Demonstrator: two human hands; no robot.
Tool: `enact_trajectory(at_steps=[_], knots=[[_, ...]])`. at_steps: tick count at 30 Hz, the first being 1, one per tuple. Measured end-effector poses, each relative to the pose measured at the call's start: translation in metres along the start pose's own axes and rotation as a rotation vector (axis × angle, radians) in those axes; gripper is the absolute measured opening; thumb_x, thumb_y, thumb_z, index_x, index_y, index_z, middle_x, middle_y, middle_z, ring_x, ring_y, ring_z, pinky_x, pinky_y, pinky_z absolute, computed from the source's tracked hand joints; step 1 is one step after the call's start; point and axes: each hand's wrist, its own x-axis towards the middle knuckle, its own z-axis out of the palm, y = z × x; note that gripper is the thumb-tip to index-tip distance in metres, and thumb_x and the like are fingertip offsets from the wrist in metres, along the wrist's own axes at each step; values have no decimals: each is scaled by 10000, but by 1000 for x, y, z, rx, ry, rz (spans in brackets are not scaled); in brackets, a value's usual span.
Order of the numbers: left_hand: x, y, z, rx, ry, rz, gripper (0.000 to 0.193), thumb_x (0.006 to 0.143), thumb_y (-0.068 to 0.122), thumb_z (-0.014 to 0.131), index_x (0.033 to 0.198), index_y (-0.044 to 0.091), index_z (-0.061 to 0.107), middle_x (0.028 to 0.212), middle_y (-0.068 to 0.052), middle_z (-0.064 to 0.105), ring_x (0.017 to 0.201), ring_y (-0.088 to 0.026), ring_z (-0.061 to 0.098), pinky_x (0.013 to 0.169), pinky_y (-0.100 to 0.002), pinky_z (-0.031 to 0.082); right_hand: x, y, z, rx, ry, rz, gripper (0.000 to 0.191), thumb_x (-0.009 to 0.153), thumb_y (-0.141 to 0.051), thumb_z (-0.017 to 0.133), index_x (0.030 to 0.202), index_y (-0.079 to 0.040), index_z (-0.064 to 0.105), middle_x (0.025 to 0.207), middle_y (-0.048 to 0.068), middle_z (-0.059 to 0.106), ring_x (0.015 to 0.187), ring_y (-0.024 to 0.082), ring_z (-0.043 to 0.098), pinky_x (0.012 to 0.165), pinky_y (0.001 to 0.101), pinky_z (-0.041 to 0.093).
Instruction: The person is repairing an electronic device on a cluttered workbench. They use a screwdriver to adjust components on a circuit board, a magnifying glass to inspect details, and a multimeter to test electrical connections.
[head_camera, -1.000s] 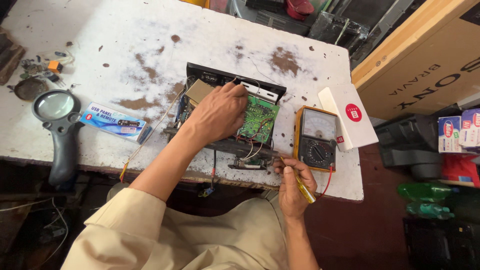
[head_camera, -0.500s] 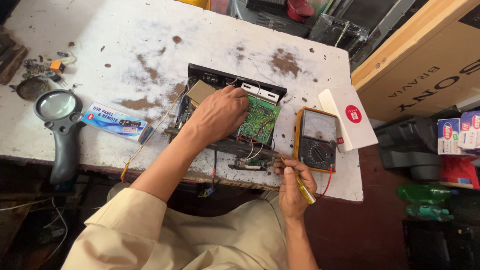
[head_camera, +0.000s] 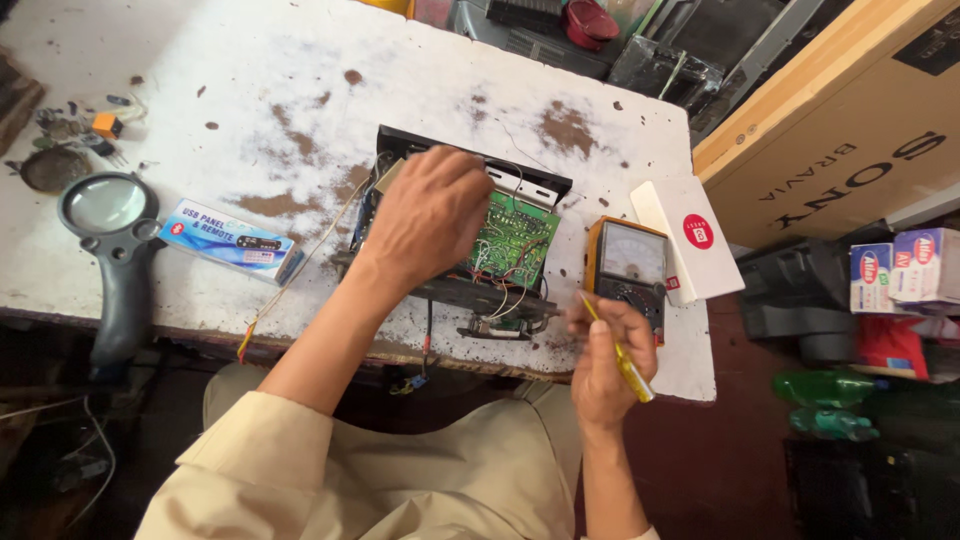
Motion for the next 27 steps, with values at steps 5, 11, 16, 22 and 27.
enact_trajectory(at_steps=[5,11,16,22,27], knots=[[-8,2,-9,79,-21,-163,139,874,109,693,997,44,686,1017,-93,666,1008,-310,597,882,-438,459,33,-27,32,-445,-165,-72,127,975,6,674,1100,27,684,1049,109,735,842,61,632,714,211,503],[-14,8,-9,79,-4,-152,22,928,62,620,921,44,629,941,-99,625,994,-302,608,901,-435,470,58,-34,77,-819,-209,-21,117,904,-55,741,1009,-12,768,708,-10,690,623,-7,545,545,197,443],[-15,9,-9,37,9,-175,63,947,76,587,900,41,610,931,-112,615,986,-308,602,858,-427,475,66,-37,90,-875,-209,-5,119,883,-77,757,985,-23,791,654,-28,676,601,-13,532,530,201,433],[-16,10,-9,17,10,-190,68,948,77,574,909,36,611,941,-115,619,989,-310,601,851,-428,476,69,-36,91,-916,-234,24,118,893,-65,745,994,-26,789,652,-30,665,607,-14,508,528,200,416],[-15,10,-9,4,16,-206,69,945,78,574,911,36,617,947,-116,623,992,-313,600,846,-429,475,71,-36,91,-914,-255,72,123,894,-61,738,1000,-29,792,646,-34,648,599,-14,491,512,205,396]])
